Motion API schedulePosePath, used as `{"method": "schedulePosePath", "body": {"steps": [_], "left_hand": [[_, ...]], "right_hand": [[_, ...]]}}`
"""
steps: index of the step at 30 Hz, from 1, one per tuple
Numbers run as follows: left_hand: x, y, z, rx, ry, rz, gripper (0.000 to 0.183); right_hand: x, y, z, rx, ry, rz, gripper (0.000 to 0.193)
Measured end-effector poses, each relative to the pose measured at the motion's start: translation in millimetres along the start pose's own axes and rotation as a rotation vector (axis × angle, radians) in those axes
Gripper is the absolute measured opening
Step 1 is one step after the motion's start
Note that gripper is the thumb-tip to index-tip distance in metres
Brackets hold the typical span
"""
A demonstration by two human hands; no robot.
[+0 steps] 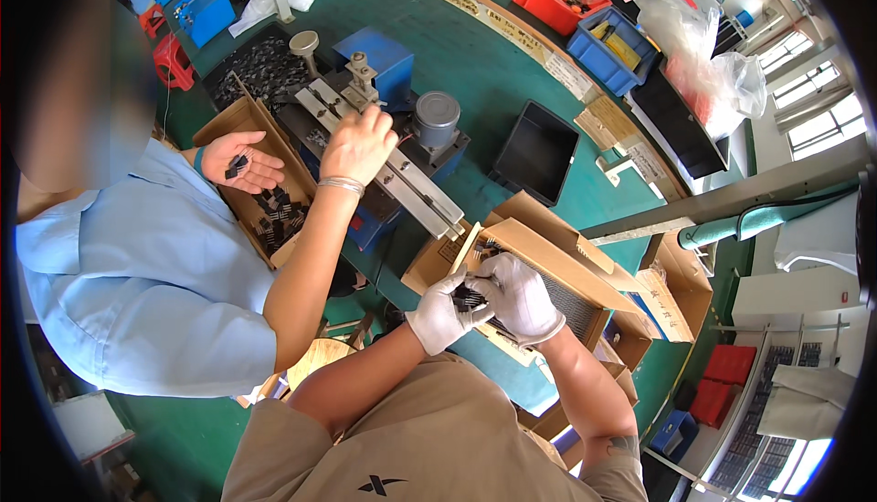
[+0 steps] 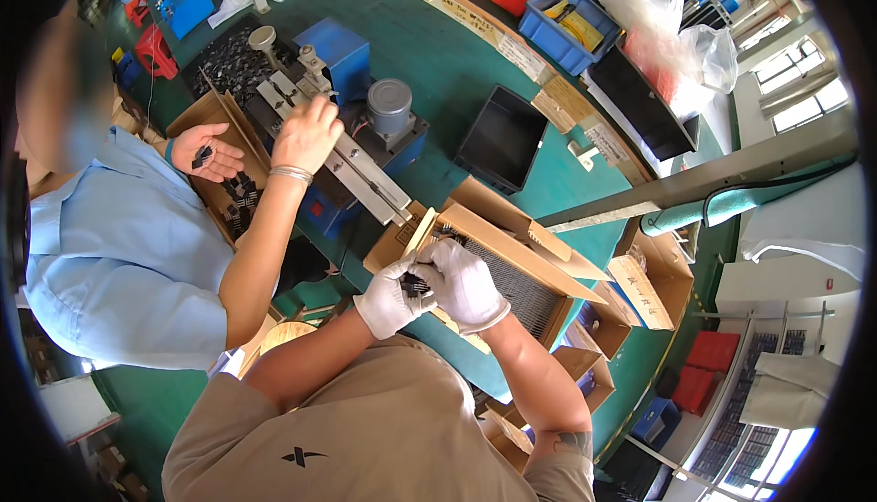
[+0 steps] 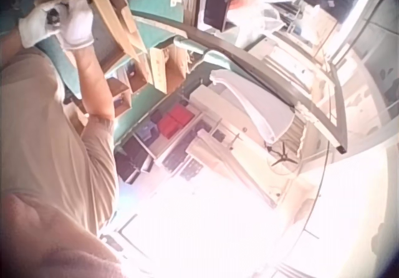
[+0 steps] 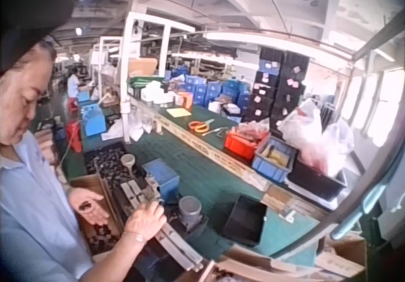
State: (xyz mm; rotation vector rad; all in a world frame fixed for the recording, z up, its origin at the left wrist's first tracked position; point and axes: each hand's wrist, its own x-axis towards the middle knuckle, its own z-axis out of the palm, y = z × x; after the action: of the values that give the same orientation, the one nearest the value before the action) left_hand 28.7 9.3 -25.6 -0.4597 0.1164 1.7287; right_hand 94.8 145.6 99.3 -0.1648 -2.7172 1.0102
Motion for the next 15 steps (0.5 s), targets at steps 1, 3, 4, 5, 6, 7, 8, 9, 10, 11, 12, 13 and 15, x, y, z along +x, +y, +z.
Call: {"method": "schedulePosePath", "body": {"steps": [1, 3, 4, 5, 6, 7, 8, 9, 10, 11, 12, 13, 15], "left_hand": [[-1, 1, 1, 0.022, 0.019, -0.001, 0.026], [-7, -1, 18, 0.08, 0.119, 0.019, 0.027], [-9, -2, 24, 0.109, 0.17, 0.029, 0.027], [-10, -2, 25, 0.11, 0.165, 0.03, 0.028], [-11, -1, 26, 0.112, 0.16, 0.032, 0.029], [-12, -1, 27, 0.114, 0.155, 0.033, 0.03], [-13, 0, 27, 0.109, 0.144, 0.028, 0.03], [-13, 0, 27, 0.103, 0.132, 0.023, 0.031], [-13, 1, 27, 0.098, 0.121, 0.018, 0.032], [-13, 1, 27, 0.098, 0.13, 0.021, 0.032], [-14, 1, 28, 0.098, 0.139, 0.023, 0.033], [-14, 0, 28, 0.099, 0.147, 0.024, 0.033], [-14, 1, 23, 0.105, 0.118, 0.007, 0.034]], "right_hand": [[1, -1, -1, 0.027, 0.037, 0.015, 0.014], [2, 11, 6, 0.253, 0.032, 0.206, 0.015], [2, 16, 9, 0.368, 0.029, 0.301, 0.015], [5, 16, 8, 0.312, 0.029, 0.288, 0.015], [9, 17, 6, 0.257, 0.028, 0.274, 0.015], [13, 17, 5, 0.202, 0.027, 0.26, 0.015], [18, 14, 6, 0.261, 0.037, 0.308, 0.012], [21, 13, 9, 0.368, 0.055, 0.36, 0.012], [23, 12, 11, 0.475, 0.073, 0.412, 0.012], [25, 11, 12, 0.58, 0.093, 0.467, 0.013], [25, 19, 15, 0.494, 0.11, 0.406, 0.015], [25, 32, 22, 0.407, 0.127, 0.346, 0.017], [29, 35, 24, 0.212, 0.165, 0.212, 0.021]]}}
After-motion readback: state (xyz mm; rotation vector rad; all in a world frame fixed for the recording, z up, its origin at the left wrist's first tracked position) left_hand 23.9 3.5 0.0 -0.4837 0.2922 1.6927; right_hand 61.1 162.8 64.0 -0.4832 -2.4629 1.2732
